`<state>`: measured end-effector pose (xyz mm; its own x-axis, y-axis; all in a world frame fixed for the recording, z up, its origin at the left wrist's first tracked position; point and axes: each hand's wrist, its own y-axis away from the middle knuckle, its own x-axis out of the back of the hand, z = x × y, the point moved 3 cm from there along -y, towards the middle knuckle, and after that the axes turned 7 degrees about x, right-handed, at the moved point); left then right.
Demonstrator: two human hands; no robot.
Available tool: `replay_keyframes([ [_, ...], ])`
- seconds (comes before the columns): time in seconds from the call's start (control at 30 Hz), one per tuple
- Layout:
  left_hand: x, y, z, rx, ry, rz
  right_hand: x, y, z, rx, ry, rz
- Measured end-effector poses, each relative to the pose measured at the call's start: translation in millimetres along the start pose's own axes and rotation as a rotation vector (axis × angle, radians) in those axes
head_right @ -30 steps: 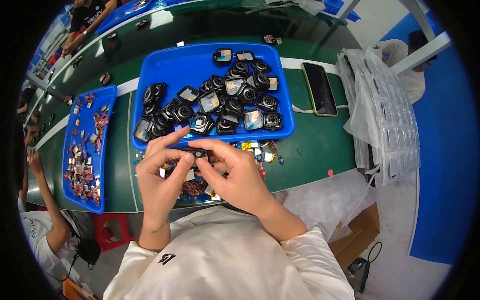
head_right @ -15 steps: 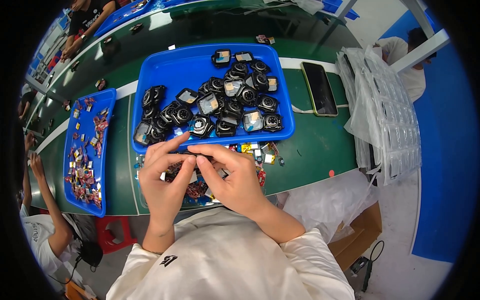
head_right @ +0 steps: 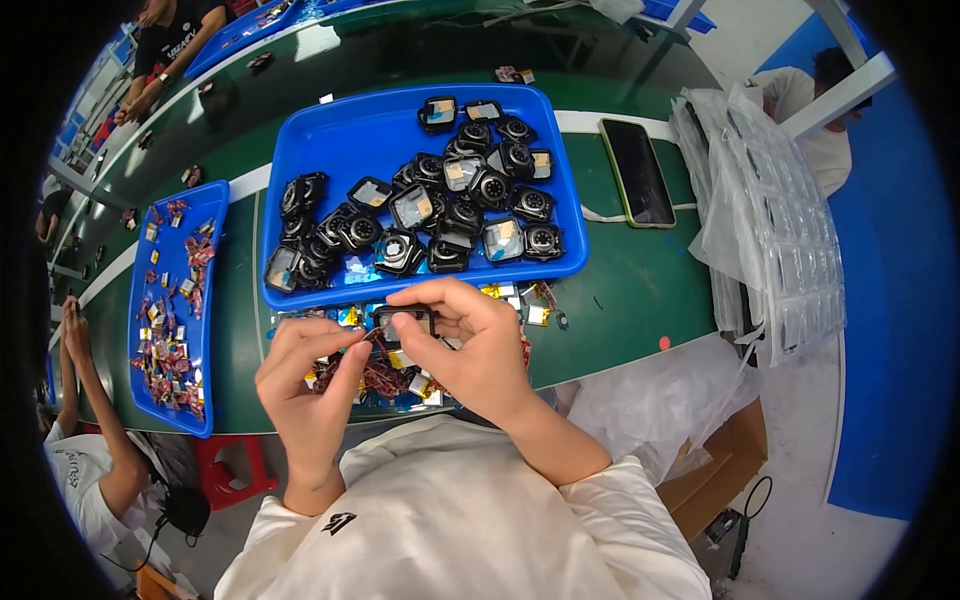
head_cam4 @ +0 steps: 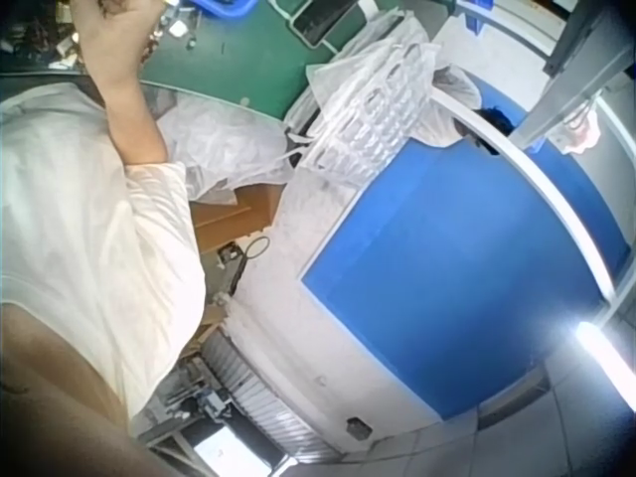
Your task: Assembling small electronic modules by attaching batteries and circuit boards to frames.
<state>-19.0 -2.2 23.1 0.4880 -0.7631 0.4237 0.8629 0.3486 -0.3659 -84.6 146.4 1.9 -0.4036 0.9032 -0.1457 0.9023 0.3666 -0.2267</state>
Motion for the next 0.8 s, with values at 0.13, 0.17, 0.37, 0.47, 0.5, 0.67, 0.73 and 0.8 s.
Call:
replay_keyframes([
  [0.13, -2, 7, -13, 0.48, 0.396, -0.205, -1, 0, 3, 0.114, 0.107, 0.009],
  [0.17, -2, 7, -14, 0.48, 0.396, -0.206, -1, 1, 3, 0.191, 0.185, 0.011],
  [0.37, -9, 10, -17, 0.525, 0.74, -0.194, -5, 2, -5, 0.392, 0.324, -0.052],
  [0.47, -9, 11, -18, 0.533, 0.716, -0.181, -4, 2, -4, 0.34, 0.308, -0.075],
  [0.5, -8, 11, -19, 0.53, 0.688, -0.191, -4, 2, -3, 0.325, 0.297, -0.086],
  [0.67, -8, 10, -20, 0.495, 0.595, -0.184, -2, 4, -3, 0.257, 0.244, -0.112],
  [0.73, -9, 9, -21, 0.448, 0.558, -0.128, -4, 4, -4, 0.277, 0.226, -0.102],
  [0.8, -10, 9, -19, 0.469, 0.555, -0.127, -5, 6, -4, 0.148, 0.121, -0.049],
])
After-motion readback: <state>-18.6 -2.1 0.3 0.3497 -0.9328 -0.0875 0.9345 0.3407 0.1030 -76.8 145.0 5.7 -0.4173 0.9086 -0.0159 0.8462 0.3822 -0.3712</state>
